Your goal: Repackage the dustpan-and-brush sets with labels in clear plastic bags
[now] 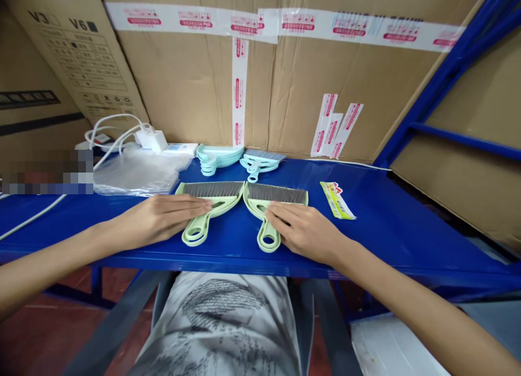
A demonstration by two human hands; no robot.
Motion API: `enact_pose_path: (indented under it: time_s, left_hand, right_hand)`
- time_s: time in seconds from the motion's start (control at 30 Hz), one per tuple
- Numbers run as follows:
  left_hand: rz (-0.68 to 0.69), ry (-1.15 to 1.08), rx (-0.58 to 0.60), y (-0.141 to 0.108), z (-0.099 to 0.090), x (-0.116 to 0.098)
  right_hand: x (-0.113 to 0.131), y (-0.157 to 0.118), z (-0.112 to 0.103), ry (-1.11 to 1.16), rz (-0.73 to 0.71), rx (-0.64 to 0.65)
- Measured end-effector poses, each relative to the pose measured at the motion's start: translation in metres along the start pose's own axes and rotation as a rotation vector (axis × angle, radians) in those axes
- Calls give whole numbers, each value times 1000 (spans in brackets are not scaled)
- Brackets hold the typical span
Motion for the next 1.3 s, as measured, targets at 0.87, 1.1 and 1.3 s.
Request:
enact_pose_path:
  time_s: [0.87, 1.1, 1.3]
  left_hand:
    - [-9, 21, 32, -1, -4, -5]
    - [-154, -131, 180, 8, -39, -30]
    - [-148, -114, 108, 11, -34, -38]
  right_hand:
    - [-2, -1, -2, 18, 60, 154]
    - [7, 6, -37, 262, 216, 311]
    - [9, 5, -24, 241, 235, 328]
Point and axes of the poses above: each hand's wrist, its own y-axis towards the middle knuckle, its own z-axis out of the palm, x = y × z, the point moved 3 cm from there along y, towards the middle knuckle, and after that the axes turned 2 degrees about -x, right-handed, at the moved point
